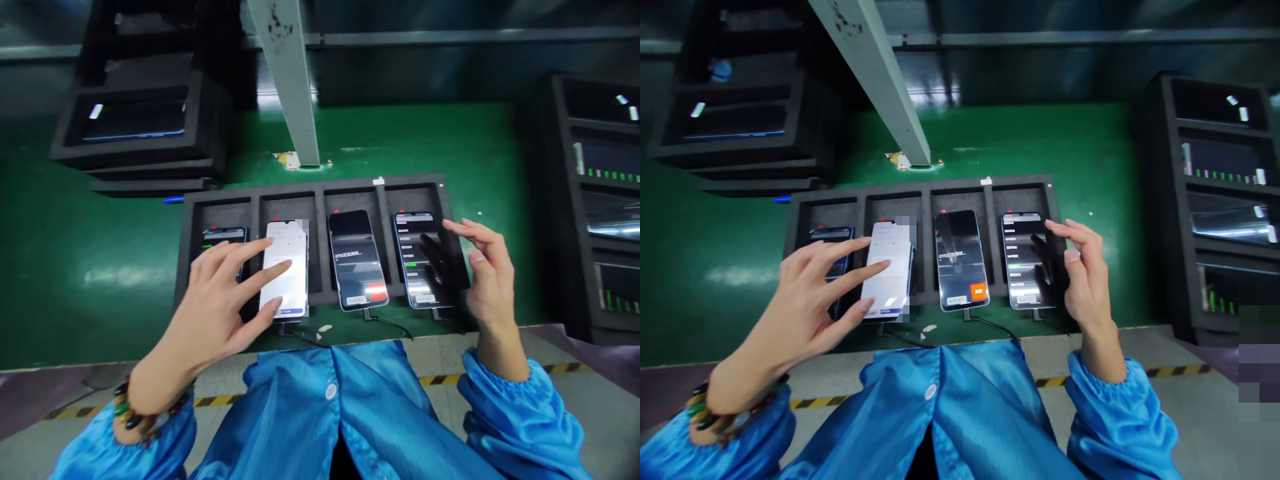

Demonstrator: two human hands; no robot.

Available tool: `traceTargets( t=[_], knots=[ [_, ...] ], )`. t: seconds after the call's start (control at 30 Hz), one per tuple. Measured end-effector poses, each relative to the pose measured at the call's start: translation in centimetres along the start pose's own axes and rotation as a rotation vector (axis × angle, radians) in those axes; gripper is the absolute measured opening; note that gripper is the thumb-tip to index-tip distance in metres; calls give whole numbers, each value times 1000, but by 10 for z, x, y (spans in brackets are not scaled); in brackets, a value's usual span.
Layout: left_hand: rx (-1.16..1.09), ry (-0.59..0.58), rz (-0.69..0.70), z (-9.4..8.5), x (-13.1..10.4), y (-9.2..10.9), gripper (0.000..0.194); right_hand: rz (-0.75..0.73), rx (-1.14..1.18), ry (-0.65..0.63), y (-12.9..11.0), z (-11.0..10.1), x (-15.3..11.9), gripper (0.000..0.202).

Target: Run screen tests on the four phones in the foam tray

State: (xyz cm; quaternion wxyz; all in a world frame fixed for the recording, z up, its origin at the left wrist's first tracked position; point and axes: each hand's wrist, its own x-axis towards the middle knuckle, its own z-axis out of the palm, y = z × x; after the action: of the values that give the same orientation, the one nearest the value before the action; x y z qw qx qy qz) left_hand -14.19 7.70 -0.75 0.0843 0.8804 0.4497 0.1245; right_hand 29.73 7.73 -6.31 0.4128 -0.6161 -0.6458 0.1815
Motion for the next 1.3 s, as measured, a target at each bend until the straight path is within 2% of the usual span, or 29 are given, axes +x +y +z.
traceTargets(
  t=[0.1,0.2,0.27,0.33,0.4,0.5,0.57,0.63,0.7,0.8,0.9,0.93,1.0,1.07,1.1,1.13,1.2,1.3],
  knots=[
    [27,27,-54,-7,-4,-6,46,10,67,-50,0,-8,-6,33],
    [49,72,-132,-15,-10,-9,39,6,-4,-45,-4,-15,-19,29],
    [18,107,-193,-21,-17,-4,35,1,-67,7,-11,-20,-32,20],
    [-103,103,-248,-28,-27,7,32,-30,-101,47,-18,-25,-50,7],
    [-316,8,-267,-33,-38,22,31,-89,-133,30,-27,-28,-68,4],
    [-614,-318,-282,-34,-53,44,27,-167,-241,14,-41,-23,-92,14],
    [-703,-528,-354,-28,-60,52,27,-211,-267,18,-50,-14,-103,18],
    [-708,-618,-441,-20,-65,56,28,-219,-262,10,-57,-5,-110,20],
    [-689,-626,-477,-12,-69,56,30,-152,-303,55,-59,1,-113,20],
    [-665,-580,-481,-11,-77,53,34,14,-400,152,-55,1,-114,25],
    [-642,-441,-496,-22,-90,43,31,125,-356,78,-48,-1,-116,27],
    [-614,-351,-519,-27,-95,37,30,140,-339,54,-46,0,-117,26],
    [-507,-101,-609,-36,-102,20,28,132,-337,39,-44,5,-117,23],
    [-375,154,-736,-41,-103,-2,28,111,-339,49,-41,11,-116,23],
    [-328,240,-791,-41,-100,-15,29,107,-330,60,-39,14,-115,24],
    [-303,277,-824,-41,-95,-29,31,112,-319,77,-38,16,-114,25],
    [-257,278,-788,-37,-81,-55,37,131,-300,111,-36,16,-114,28],
    [-223,260,-540,-27,-60,-86,36,189,-331,76,-40,1,-119,34]
  ],
)
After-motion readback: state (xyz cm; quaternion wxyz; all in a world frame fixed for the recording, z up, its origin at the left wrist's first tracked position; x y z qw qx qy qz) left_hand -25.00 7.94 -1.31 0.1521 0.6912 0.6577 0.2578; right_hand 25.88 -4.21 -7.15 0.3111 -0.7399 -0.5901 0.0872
